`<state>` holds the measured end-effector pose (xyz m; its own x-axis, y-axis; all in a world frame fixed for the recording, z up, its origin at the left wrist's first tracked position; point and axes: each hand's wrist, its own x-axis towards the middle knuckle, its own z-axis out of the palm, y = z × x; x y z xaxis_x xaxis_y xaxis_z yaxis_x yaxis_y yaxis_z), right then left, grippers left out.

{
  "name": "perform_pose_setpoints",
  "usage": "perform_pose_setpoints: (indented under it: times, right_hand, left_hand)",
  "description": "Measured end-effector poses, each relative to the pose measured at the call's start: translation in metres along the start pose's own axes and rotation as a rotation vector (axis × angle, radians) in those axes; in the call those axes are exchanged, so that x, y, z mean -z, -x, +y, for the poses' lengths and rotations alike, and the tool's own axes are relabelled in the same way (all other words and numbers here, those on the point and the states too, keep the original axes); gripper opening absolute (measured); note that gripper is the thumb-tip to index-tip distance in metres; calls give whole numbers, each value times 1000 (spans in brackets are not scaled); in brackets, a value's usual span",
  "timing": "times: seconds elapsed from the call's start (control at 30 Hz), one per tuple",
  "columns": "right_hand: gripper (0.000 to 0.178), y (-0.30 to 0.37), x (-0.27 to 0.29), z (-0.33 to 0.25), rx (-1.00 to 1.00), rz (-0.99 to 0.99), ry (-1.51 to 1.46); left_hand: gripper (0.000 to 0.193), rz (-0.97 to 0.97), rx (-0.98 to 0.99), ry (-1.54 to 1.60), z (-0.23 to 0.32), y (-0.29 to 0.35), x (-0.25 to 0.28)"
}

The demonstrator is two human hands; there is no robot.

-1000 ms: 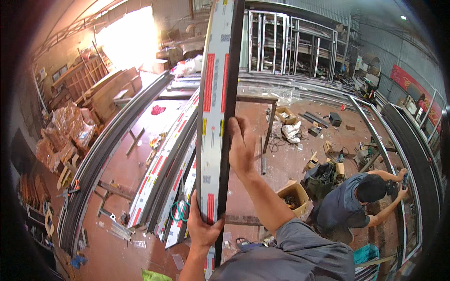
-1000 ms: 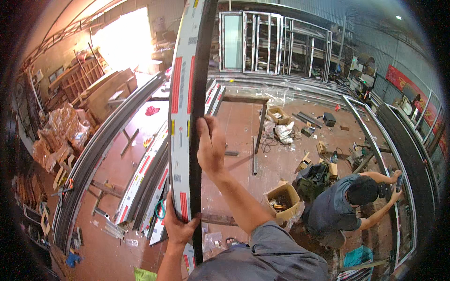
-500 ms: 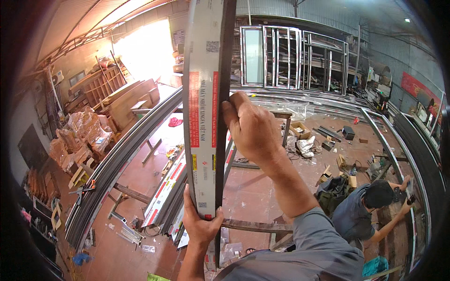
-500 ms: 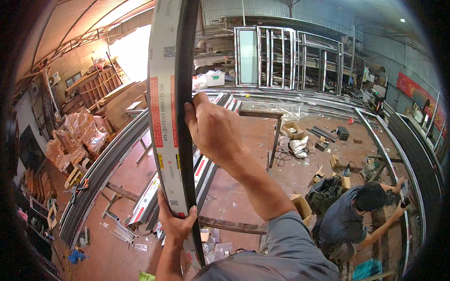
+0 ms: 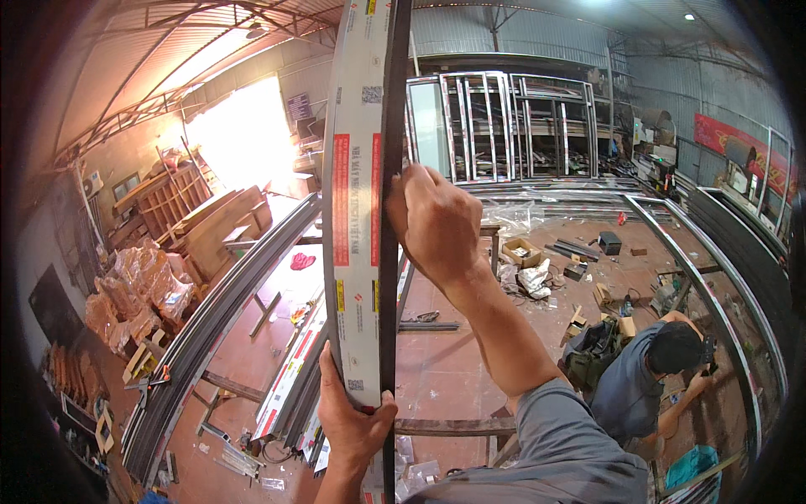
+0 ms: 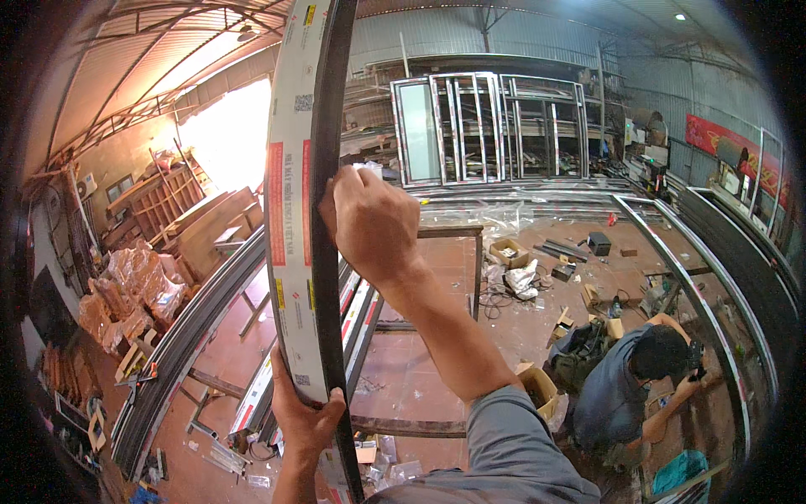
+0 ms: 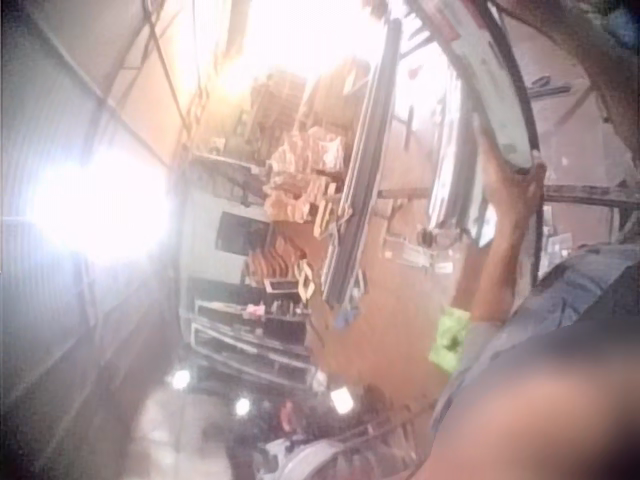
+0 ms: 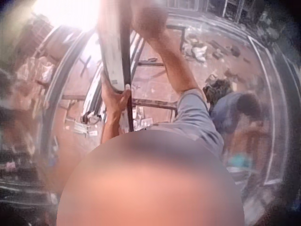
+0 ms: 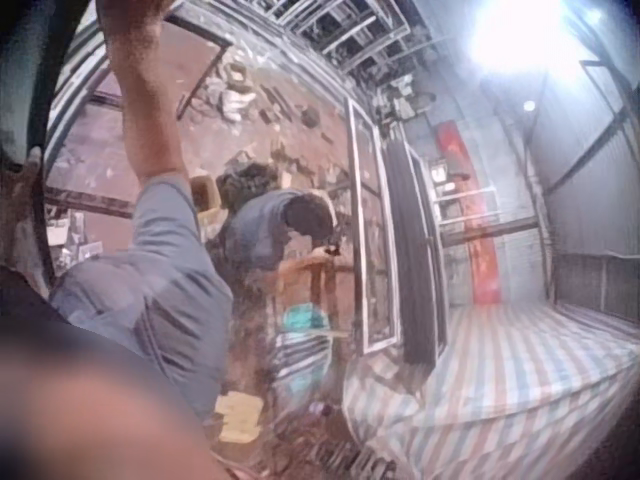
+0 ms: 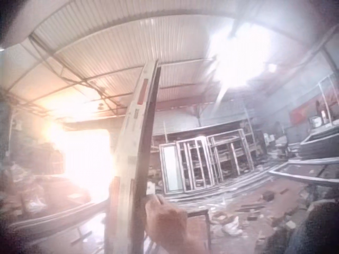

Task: The person handles long aluminum window frame profiles, aligns them on a workbench, and uses a green strap to secure them. The person then picks up and positions additional profiles for assembly.

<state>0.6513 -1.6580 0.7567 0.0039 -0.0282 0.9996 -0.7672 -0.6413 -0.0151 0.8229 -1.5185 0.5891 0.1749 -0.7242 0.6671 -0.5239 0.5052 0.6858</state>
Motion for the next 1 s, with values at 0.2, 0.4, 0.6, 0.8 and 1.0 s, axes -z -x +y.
perform_pose_setpoints:
  times: [0.2, 0.4, 0.6, 0.8, 1.0]
  right_hand:
    - [12, -34, -6, 40, -54, -14, 72]
    - [16, -77, -13, 86, -77, -5, 220]
    - [19, -97, -13, 118, -157, -136, 292]
    - [23, -108, -3, 163, -81, -54, 391]
    - [34, -81, -72, 128, -34, -86, 417]
  left_hand:
    - [105, -58, -145, -118, 28, -21, -11]
    - [107, -126, -45, -175, 42, -28, -9]
    - [108, -186, 23, -188, 25, -22, -18]
    - [105, -228, -27, -114, 22, -25, -37]
    - [100, -186, 104, -99, -9, -31, -5]
